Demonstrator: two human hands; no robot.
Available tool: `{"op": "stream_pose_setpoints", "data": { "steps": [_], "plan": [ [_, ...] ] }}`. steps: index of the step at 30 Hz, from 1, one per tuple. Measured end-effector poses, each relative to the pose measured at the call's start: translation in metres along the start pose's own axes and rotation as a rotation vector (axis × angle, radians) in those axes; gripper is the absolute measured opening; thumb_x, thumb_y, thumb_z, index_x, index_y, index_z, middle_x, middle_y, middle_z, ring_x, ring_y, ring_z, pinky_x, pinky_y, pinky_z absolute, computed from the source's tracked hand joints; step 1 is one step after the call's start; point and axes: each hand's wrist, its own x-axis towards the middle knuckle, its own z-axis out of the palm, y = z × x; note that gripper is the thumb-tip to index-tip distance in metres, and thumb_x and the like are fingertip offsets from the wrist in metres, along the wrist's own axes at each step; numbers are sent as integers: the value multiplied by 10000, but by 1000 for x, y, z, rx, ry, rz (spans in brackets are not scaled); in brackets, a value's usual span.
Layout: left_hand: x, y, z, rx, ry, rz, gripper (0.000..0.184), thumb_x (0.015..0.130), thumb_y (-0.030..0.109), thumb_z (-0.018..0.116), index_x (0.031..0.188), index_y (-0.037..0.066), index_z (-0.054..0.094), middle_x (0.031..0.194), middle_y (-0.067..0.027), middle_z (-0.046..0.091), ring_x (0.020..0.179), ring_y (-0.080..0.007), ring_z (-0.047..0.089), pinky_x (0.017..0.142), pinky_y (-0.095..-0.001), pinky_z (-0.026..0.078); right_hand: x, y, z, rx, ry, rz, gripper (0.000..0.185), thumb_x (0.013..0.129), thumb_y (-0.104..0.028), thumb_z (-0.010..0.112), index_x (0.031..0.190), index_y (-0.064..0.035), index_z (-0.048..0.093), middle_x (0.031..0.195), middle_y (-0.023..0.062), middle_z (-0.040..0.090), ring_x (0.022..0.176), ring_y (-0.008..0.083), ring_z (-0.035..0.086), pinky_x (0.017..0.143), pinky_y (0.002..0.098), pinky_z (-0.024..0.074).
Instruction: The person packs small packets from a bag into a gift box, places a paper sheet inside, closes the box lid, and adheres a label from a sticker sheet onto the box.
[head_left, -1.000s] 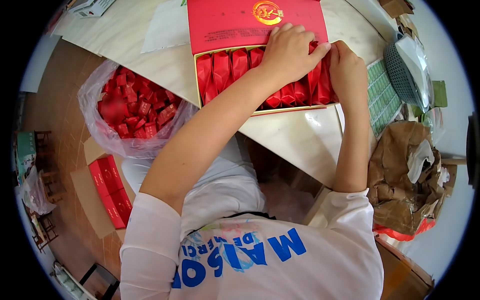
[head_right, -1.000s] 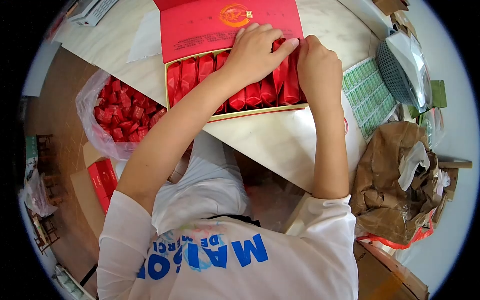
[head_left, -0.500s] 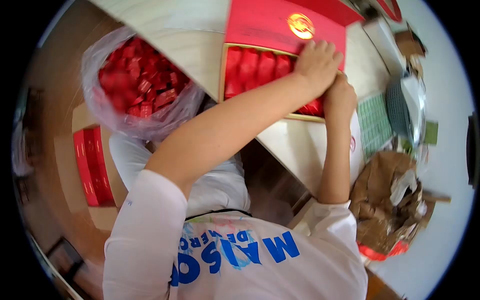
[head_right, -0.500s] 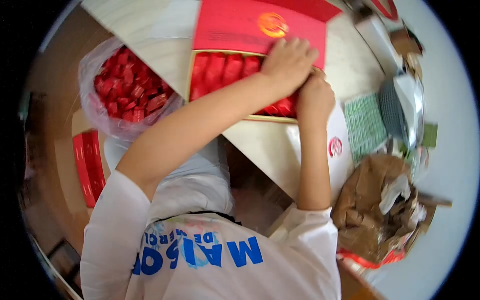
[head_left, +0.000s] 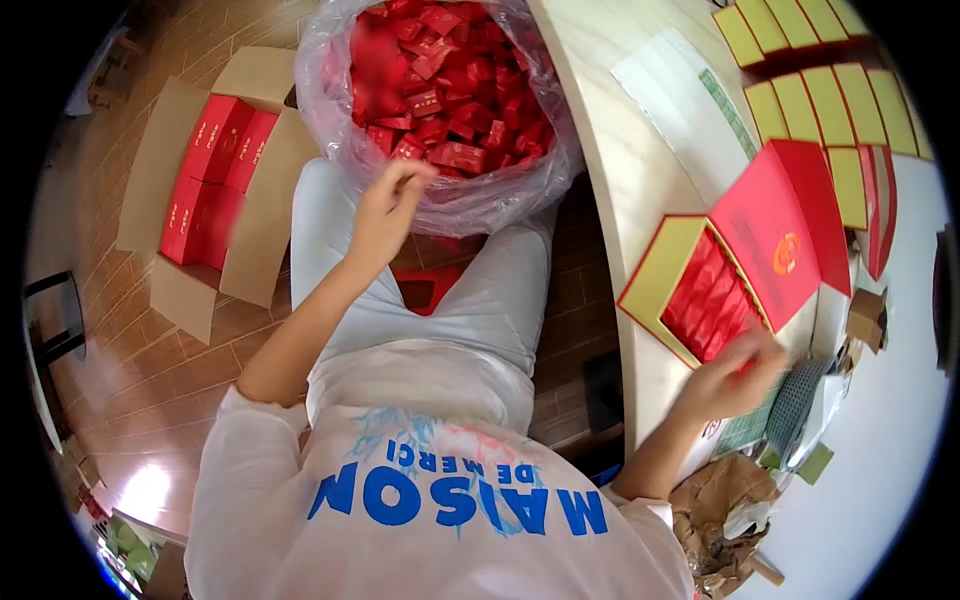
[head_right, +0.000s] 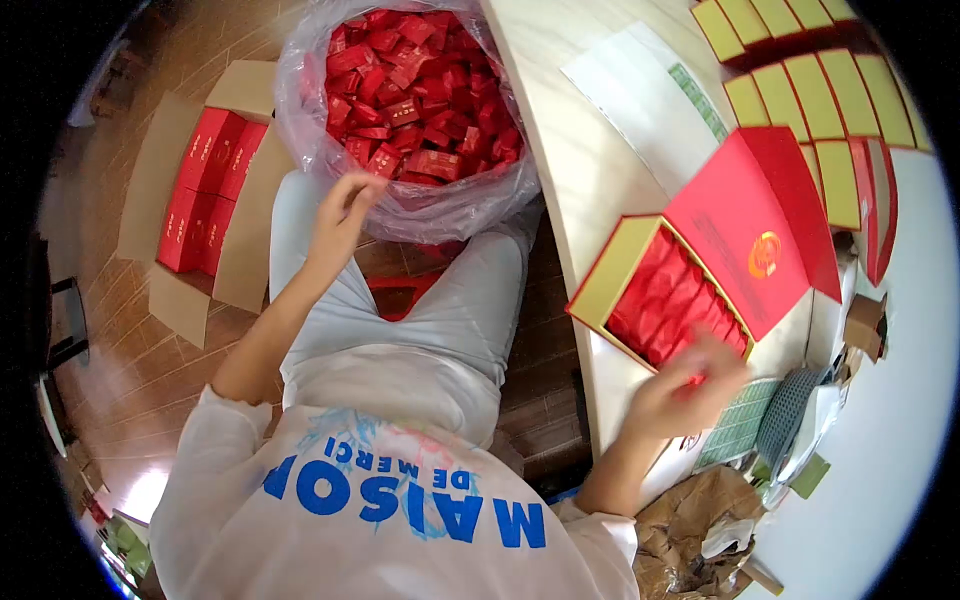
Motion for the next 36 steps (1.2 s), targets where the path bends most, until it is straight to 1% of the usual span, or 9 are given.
{"op": "stream_pose_setpoints", "data": {
  "steps": [2,5,9,13,19,25,30,33,36],
  "plan": [
    [-18,-32,-30,11,45,-149,138,937,85,506,1001,10,601,915,-75,639,860,-153,602,780,-264,457,-17,-56,33,317,-211,-91,29,804,-24,564,826,-21,583,815,110,597,727,245,562,686,366,444],
    [-29,-62,-57,46,109,-206,132,932,70,501,997,11,599,895,-69,632,837,-139,602,776,-256,456,-33,-105,121,500,-481,-250,198,722,-3,609,913,-53,612,767,110,546,702,305,514,623,393,403],
    [-31,-100,-79,52,195,-281,123,917,34,500,990,12,596,877,-63,627,832,-131,600,747,-247,458,-73,-100,271,513,-737,135,185,814,-35,561,997,-16,573,855,154,559,823,328,549,770,433,433],
    [-19,-100,-83,-18,286,-246,136,890,-24,502,962,21,608,846,-49,618,786,-114,594,675,-229,455,-87,-84,387,321,-843,-97,380,799,-80,600,1161,-22,497,1099,244,508,1027,398,505,872,449,428],
    [-5,-102,-85,53,289,-262,137,861,-28,534,941,39,624,827,-44,622,715,-116,591,594,-234,453,-87,-82,485,-159,-1283,-167,765,746,-295,751,1385,-88,385,1219,230,441,1114,373,474,936,427,427],
    [3,-105,-87,61,344,-251,122,849,-21,547,913,47,626,797,-57,612,631,-144,580,536,-253,454,-101,-83,509,-351,-1236,-169,640,713,-284,761,1229,-69,452,1191,229,448,1062,379,521,887,456,457],
    [7,-100,-85,122,338,-251,100,854,24,560,913,56,634,781,-46,610,606,-140,572,523,-260,440,-79,-83,493,-129,-1112,-144,562,731,-265,729,1180,-81,445,1121,200,498,999,371,557,846,469,472],
    [6,-100,-82,110,331,-259,103,865,42,552,916,64,639,790,-40,620,627,-128,575,522,-248,423,-57,-82,469,-9,-1009,110,514,749,-303,701,1131,-49,468,1101,201,513,986,398,547,857,458,455],
    [7,-95,-81,78,333,-281,103,875,61,552,911,73,648,799,-27,639,653,-105,577,513,-235,400,-37,-72,436,257,-799,280,479,783,-317,657,1122,-14,508,1061,167,553,974,331,554,890,393,425]
  ]
}}
